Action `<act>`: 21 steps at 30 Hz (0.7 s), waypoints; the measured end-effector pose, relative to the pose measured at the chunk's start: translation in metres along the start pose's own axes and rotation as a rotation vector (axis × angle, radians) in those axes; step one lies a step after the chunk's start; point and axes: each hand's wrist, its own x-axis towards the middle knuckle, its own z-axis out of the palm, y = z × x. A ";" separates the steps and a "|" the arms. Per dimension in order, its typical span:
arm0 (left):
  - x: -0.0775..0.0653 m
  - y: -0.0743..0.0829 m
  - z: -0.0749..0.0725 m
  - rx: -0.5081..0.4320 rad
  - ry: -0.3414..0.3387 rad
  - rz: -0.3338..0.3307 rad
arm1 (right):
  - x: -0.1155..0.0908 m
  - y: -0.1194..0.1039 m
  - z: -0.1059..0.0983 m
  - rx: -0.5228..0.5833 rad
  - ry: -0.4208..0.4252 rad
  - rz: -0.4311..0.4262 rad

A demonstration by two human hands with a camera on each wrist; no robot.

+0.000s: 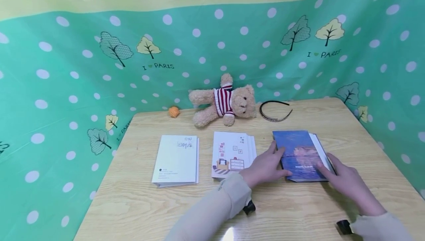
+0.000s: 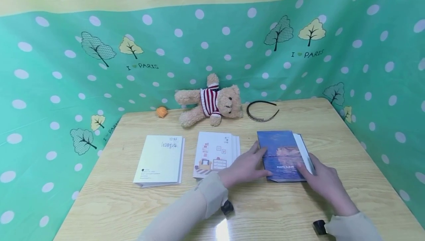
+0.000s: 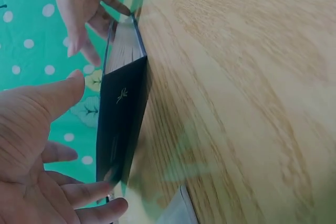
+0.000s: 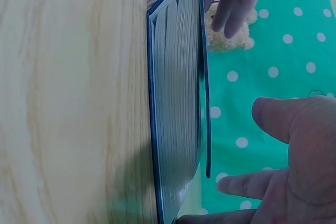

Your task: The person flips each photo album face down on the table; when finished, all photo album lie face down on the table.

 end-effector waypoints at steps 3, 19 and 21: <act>0.001 0.005 0.000 0.024 -0.009 -0.015 | 0.000 -0.001 0.000 0.009 -0.008 -0.001; 0.010 0.022 0.006 0.030 -0.016 -0.168 | 0.001 -0.005 -0.002 0.114 -0.037 0.014; 0.011 0.022 0.007 0.044 -0.012 -0.173 | 0.002 -0.006 -0.004 0.153 -0.042 0.015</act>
